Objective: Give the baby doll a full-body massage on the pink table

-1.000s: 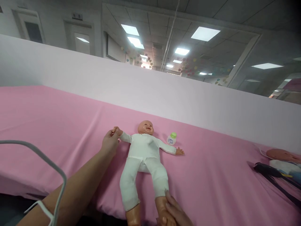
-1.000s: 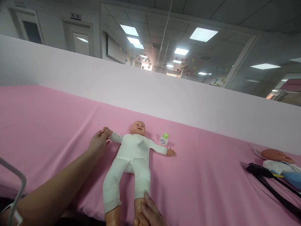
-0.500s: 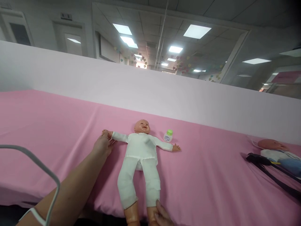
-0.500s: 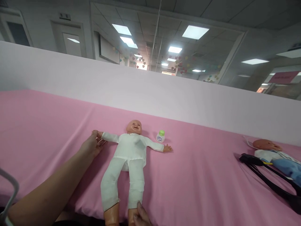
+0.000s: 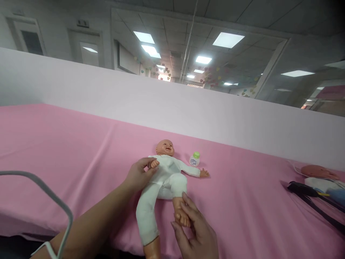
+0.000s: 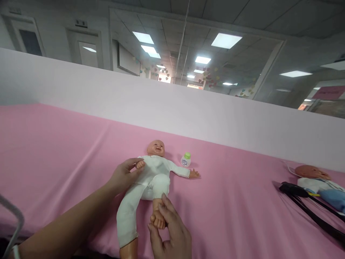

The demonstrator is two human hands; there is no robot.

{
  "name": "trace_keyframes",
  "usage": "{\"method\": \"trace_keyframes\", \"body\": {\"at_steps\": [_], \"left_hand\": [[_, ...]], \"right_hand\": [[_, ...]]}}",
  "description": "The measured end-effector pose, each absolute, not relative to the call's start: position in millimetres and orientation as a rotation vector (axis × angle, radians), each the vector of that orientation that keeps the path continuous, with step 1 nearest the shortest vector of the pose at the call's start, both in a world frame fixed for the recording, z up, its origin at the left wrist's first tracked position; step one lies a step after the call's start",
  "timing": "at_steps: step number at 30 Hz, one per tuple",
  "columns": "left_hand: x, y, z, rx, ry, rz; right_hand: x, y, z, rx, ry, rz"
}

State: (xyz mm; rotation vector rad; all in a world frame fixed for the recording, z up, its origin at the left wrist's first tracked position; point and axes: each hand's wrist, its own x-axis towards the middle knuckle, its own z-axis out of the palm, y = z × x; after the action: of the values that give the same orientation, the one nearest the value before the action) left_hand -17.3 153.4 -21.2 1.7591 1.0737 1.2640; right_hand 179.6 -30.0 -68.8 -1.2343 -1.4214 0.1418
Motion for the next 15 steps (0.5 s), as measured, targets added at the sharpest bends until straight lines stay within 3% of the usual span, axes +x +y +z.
{"method": "trace_keyframes", "body": {"at_steps": [7, 15], "left_hand": [[-22, 149, -13, 2.052, 1.040, 1.105], [-22, 155, -22, 1.803, 1.036, 1.143]], "right_hand": [[165, -1, -34, -1.177, -1.456, 0.214], [154, 8, -41, -1.125, -1.371, 0.447]]}}
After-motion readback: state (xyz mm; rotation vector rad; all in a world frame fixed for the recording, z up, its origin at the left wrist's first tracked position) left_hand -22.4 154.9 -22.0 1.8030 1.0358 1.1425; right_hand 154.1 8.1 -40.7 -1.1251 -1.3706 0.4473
